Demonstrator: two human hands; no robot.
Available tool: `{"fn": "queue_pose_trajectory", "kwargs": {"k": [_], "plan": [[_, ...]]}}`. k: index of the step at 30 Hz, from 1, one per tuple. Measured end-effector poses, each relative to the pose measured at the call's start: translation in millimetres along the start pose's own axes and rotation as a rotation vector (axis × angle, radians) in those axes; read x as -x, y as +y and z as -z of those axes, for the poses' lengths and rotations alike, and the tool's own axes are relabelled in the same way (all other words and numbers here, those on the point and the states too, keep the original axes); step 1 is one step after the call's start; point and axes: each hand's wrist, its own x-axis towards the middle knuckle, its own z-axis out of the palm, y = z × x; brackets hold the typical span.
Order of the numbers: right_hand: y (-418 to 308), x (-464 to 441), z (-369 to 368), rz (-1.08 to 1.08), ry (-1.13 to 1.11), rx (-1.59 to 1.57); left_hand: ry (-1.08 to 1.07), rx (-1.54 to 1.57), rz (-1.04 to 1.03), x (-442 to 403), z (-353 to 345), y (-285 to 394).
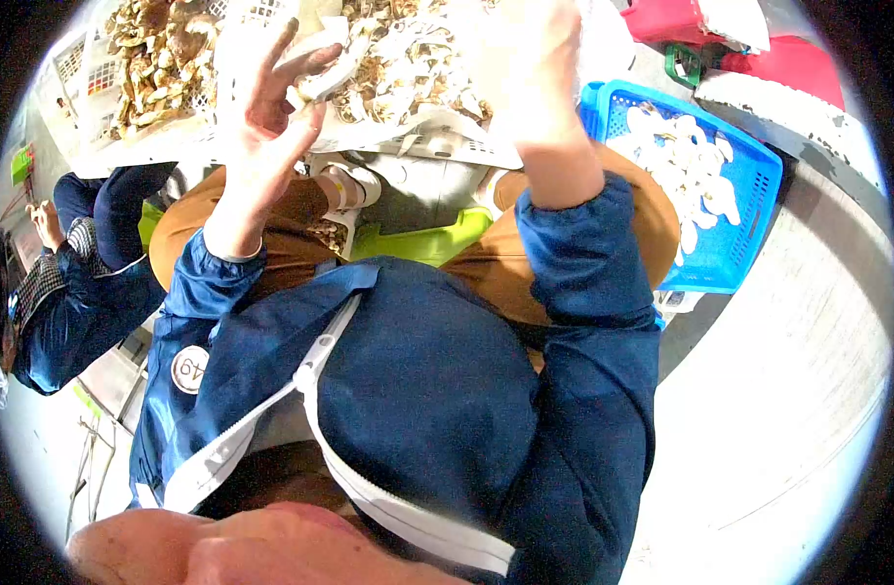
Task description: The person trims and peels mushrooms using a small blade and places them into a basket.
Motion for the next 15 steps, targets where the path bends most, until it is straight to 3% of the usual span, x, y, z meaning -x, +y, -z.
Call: {"fn": "queue_pose_trajectory", "kwargs": {"k": [2,3,5,7,10,11,14,15], "plan": [[-1.3,-7.7,10.9,-0.096,-0.115,-0.013,0.005,0.062,0.011,-1.8,1.6,3.6],[0.8,-8.1,12.5,-0.018,-0.276,-0.082,0.008,0.068,-0.003,-1.6,2.5,1.1],[-3.8,-1.4,9.9,-0.069,-0.289,-0.112,0.007,-0.02,-0.092,-1.9,1.0,-0.5],[-18.3,-2.4,11.5,-0.453,-0.465,-0.447,-0.009,-0.077,-0.151,-0.1,-0.1,-5.0],[-15.9,2.8,1.9,-0.413,-0.538,-0.569,-0.075,-0.148,-0.172,2.6,0.8,-12.4],[-17.7,1.9,1.7,-0.619,-0.628,-0.579,-0.059,-0.095,-0.177,2.3,-2.1,-11.3],[-19.2,-2.0,8.6,-0.485,-0.602,-0.492,-0.114,0.222,-0.146,-6.1,-3.1,-9.6],[-20.0,0.4,8.4,-0.443,-0.515,-0.606,-0.15,0.355,-0.125,-8.0,-2.5,-10.3]]}}
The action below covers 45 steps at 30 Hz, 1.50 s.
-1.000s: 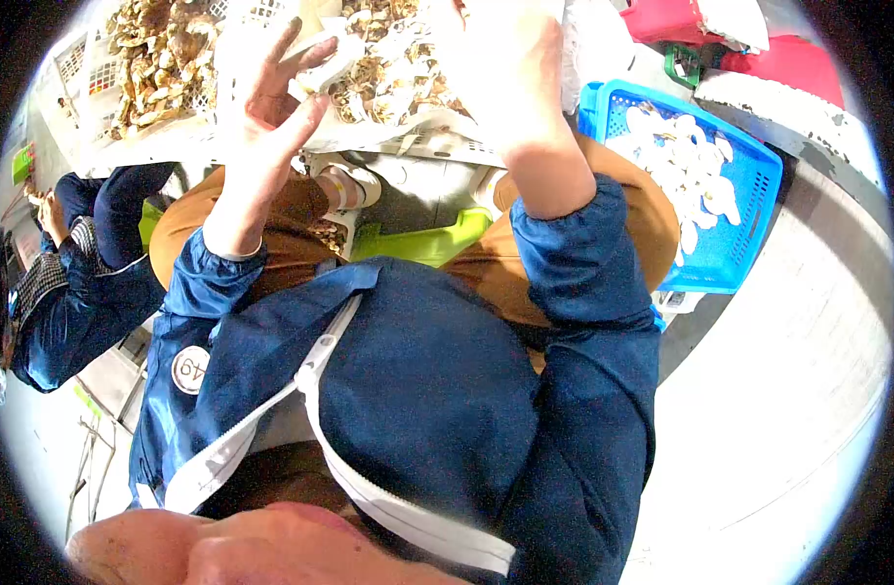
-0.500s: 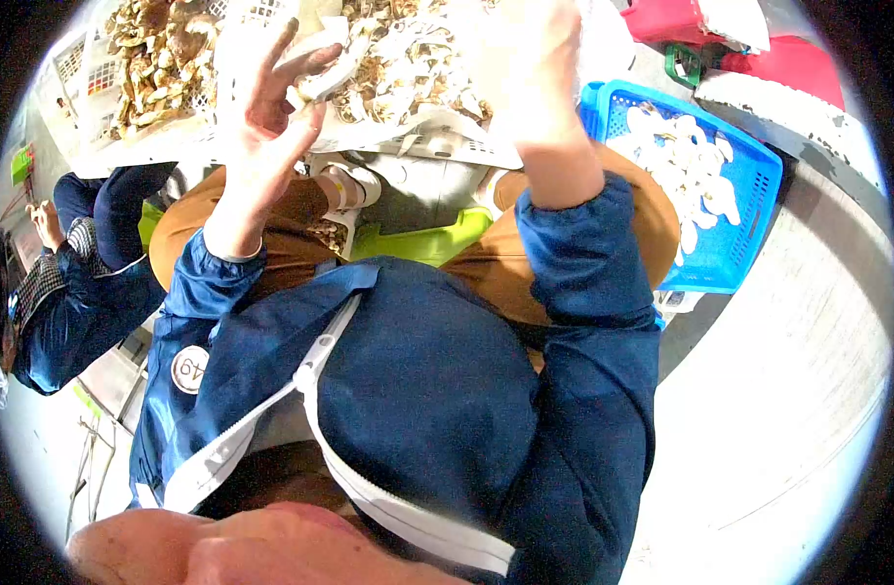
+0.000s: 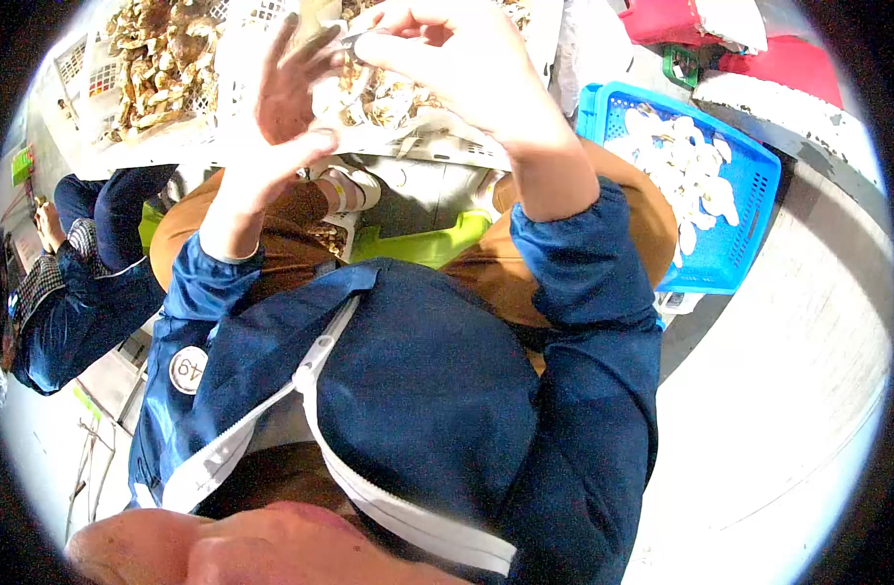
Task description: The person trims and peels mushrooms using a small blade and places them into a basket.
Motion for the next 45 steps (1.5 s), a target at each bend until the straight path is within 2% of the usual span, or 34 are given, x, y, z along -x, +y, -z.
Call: {"fn": "queue_pose_trajectory", "kwargs": {"k": [1,3,6,8,11,15,16,19,20,26,29,32,41,44,45], "plan": [[3.0,-0.6,1.0,0.044,-0.026,-0.022,0.037,0.271,0.115,3.9,-0.4,-2.4],[9.7,-3.4,4.4,0.132,-0.078,-0.066,0.056,0.577,0.455,4.3,10.5,-1.1],[4.0,-3.6,1.4,0.072,-0.074,-0.099,0.052,0.664,0.561,11.4,12.4,-0.2],[0.6,-1.3,0.2,-0.015,-0.035,-0.129,0.076,0.659,0.54,11.9,12.2,-1.0],[-5.1,2.2,-1.4,0.194,0.068,0.125,0.16,0.617,0.506,10.2,10.5,-1.5],[-3.3,6.6,-4.8,0.324,-0.022,0.275,0.201,0.637,0.477,7.4,12.6,-2.4],[-3.4,5.5,-4.0,0.325,-0.129,0.287,0.197,0.634,0.472,8.0,15.2,-5.5],[-19.7,11.8,-8.4,0.363,-0.15,0.423,0.167,0.554,0.418,7.6,17.1,-13.8],[15.7,5.0,-9.8,0.591,-0.055,0.51,0.166,0.527,0.411,8.0,16.3,-13.0],[19.8,11.9,-15.8,0.49,0.04,0.599,0.147,0.396,0.417,10.7,12.2,-10.7],[21.7,11.4,-15.2,0.485,0.019,0.565,0.176,0.435,0.465,8.1,13.8,-12.2],[22.4,6.3,-1.8,0.46,-0.112,0.469,0.167,0.459,0.446,4.9,15.0,-9.6],[23.5,11.3,-20.6,0.482,0.041,0.556,0.155,0.457,0.422,9.6,12.7,-11.3],[18.8,16.0,-20.6,0.433,-0.025,0.731,0.135,0.492,0.469,13.9,22.7,-19.2],[20.5,14.4,-19.9,0.505,0.023,0.753,0.136,0.533,0.475,13.5,24.1,-19.4]]}}
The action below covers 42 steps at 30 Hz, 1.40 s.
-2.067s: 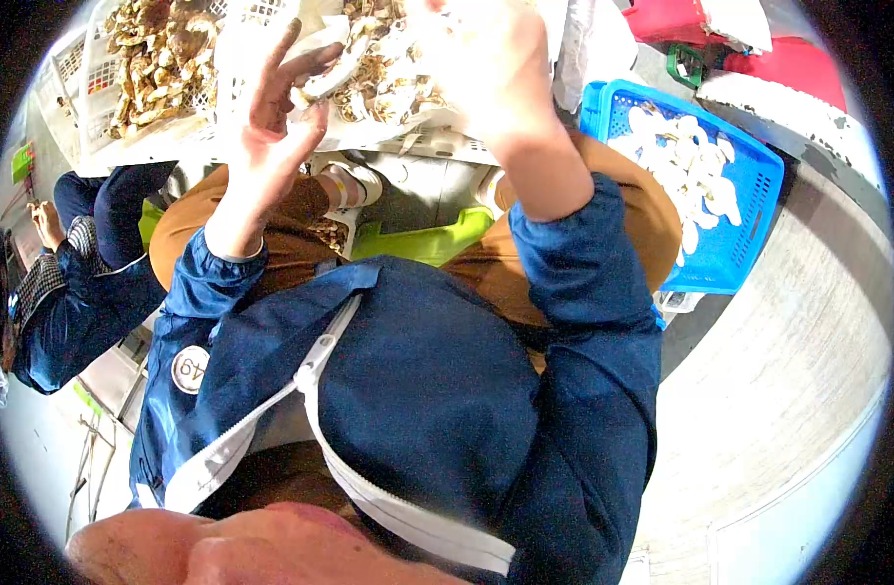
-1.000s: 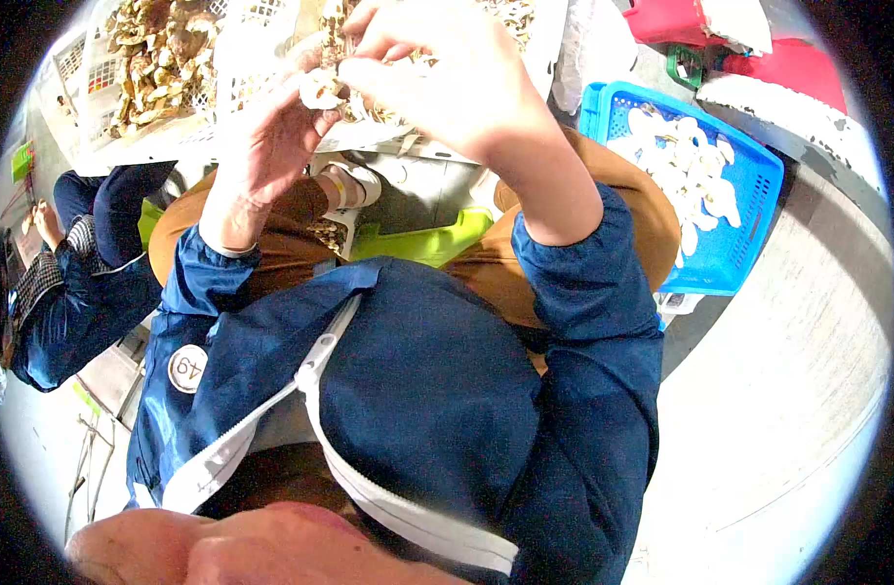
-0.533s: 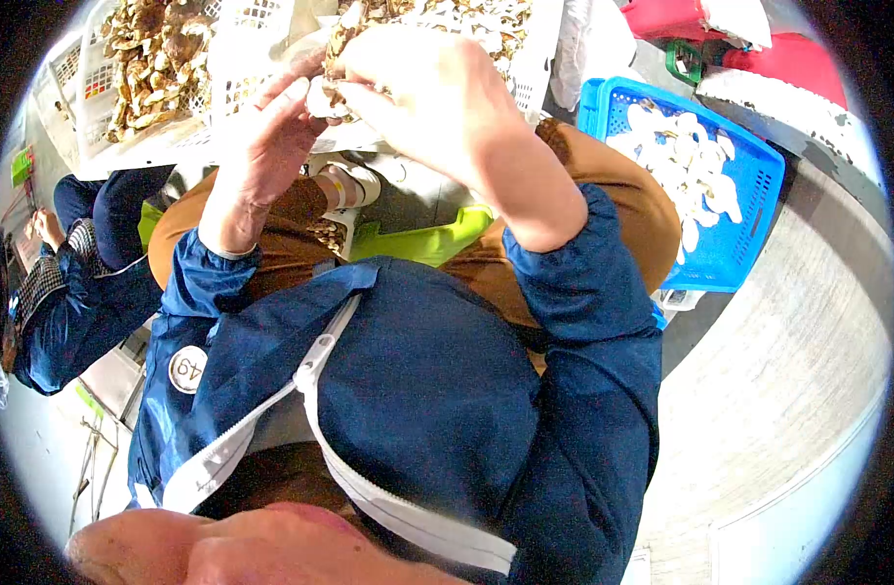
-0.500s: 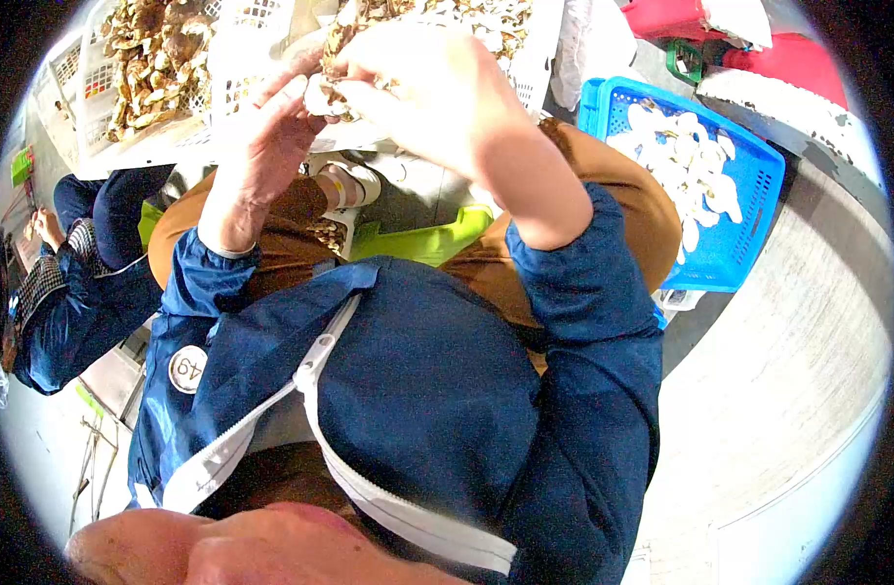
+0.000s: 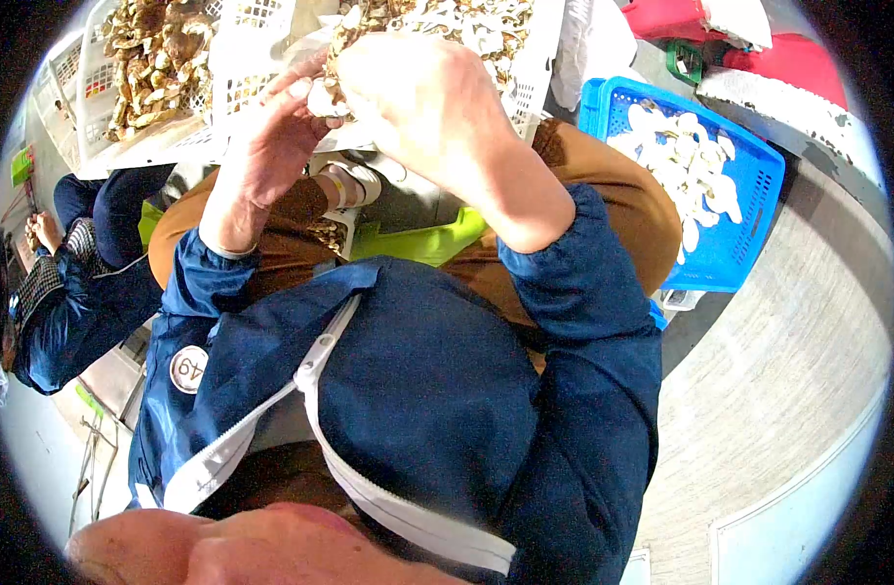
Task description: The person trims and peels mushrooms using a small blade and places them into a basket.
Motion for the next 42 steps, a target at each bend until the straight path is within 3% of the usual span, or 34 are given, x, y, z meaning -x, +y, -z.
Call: {"fn": "queue_pose_trajectory", "kwargs": {"k": [2,6,7,10,13,14,16,18,19,22,25,28,29,30,33,36,37,42], "plan": [[5.7,-0.9,-2.9,0.101,0.125,0.071,0.012,0.088,0.033,0.7,-0.8,0.9],[11.6,-15.0,22.9,-0.026,0.397,0.109,-0.002,0.261,0.122,1.4,2.7,3.3],[-5.1,-19.0,38.0,-0.234,0.319,0.014,-0.028,0.298,0.143,1.4,5.4,3.4],[6.9,-17.3,31.4,-0.104,0.419,-0.017,-0.049,0.385,0.195,3.0,10.3,3.6],[4.7,-10.1,23.6,-0.163,0.065,-0.16,0.058,0.278,0.125,5.1,4.7,2.7],[4.4,-7.0,18.7,-0.195,-0.063,-0.237,0.001,0.294,0.099,3.0,5.4,2.1],[6.4,-4.9,10.5,-0.104,-0.031,-0.358,-0.113,0.327,0.044,-2.0,4.6,2.1],[14.4,-5.7,4.8,-0.009,-0.017,-0.363,-0.063,0.179,0.044,1.4,-11.1,8.3],[9.4,-4.7,6.3,-0.122,-0.068,-0.308,-0.038,0.105,0.046,2.3,-17.5,11.1],[11.8,-3.8,1.4,-0.089,-0.013,-0.211,-0.001,0.033,0.054,2.2,-11.1,6.9],[0.1,-3.2,8.2,-0.156,-0.074,-0.145,-0.032,0.177,0.064,2.2,-9.5,2.3],[1.2,-7.0,13.9,-0.066,0.108,0.202,-0.096,0.314,0.143,-3.7,11.4,-4.0],[11.2,-13.4,14.0,0.084,0.308,0.007,-0.118,0.353,0.181,-2.2,16.0,-3.8],[11.0,-14.2,20.3,-0.098,0.399,0.017,-0.142,0.392,0.22,-1.4,14.2,0.3],[20.8,-19.8,35.5,-0.173,0.507,0.044,-0.062,0.372,0.204,2.8,12.0,1.1],[14.9,-12.3,25.4,-0.204,0.122,-0.35,-0.014,0.189,0.089,0.5,6.1,1.3],[-0.1,-17.0,30.8,-0.101,-0.001,-0.359,-0.007,0.108,0.069,1.2,-3.4,6.5],[11.0,-4.8,8.2,-0.021,-0.086,-0.337,-0.082,0.004,-0.031,-1.2,-12.5,12.7]]}}
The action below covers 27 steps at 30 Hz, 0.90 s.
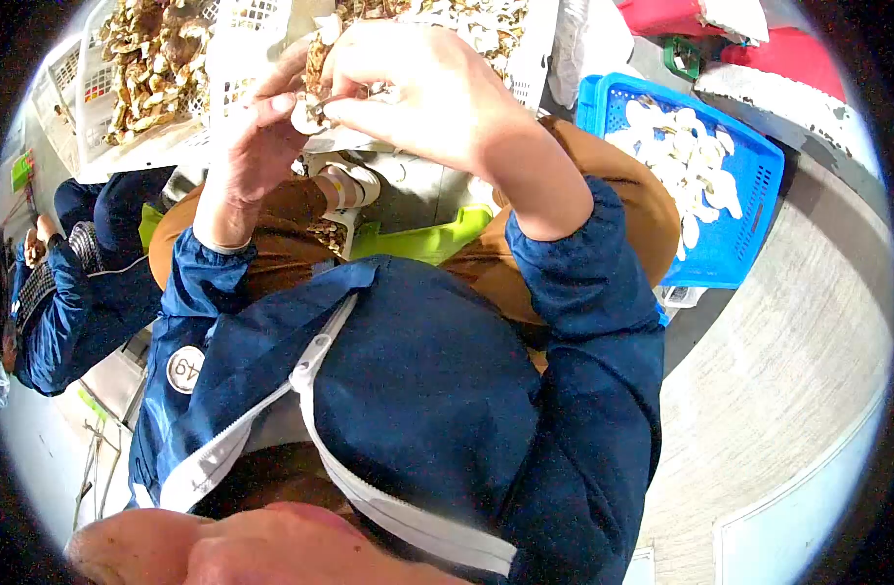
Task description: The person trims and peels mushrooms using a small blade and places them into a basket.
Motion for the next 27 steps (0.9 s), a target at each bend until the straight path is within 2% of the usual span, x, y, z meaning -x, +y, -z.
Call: {"fn": "queue_pose_trajectory", "kwargs": {"k": [5,8,11,14,17,19,21,22,24,27], "plan": [[2.5,3.0,2.2,0.011,0.004,-0.001,0.05,-0.148,-0.035,1.8,4.8,-1.5],[-5.0,5.4,4.6,-0.046,-0.019,0.13,0.034,-0.24,-0.104,0.8,-2.6,-1.3],[-6.5,6.1,-2.4,-0.044,-0.005,0.275,0.082,-0.253,-0.077,1.1,-3.8,-2.1],[-6.0,7.5,-6.0,0.18,0.069,0.457,0.076,-0.275,-0.049,2.2,0.7,-2.5],[-7.7,8.9,-6.7,0.207,0.113,0.556,0.103,-0.214,-0.017,1.1,5.7,-4.9],[14.6,-11.2,-6.1,0.348,0.421,0.608,0.05,-0.089,0.028,2.8,1.8,-1.6],[4.5,-7.4,15.7,0.164,0.497,0.543,-0.042,0.027,0.059,2.9,2.0,3.0],[-3.6,-7.2,27.1,0.073,0.535,0.508,-0.014,0.024,0.08,4.7,3.5,3.8],[-2.6,-8.8,35.0,0.125,0.67,0.506,0.036,0.018,0.124,6.2,5.9,4.0],[-11.1,-3.2,35.9,-0.004,0.472,0.43,-0.029,0.046,0.112,5.7,5.7,3.9]]}}
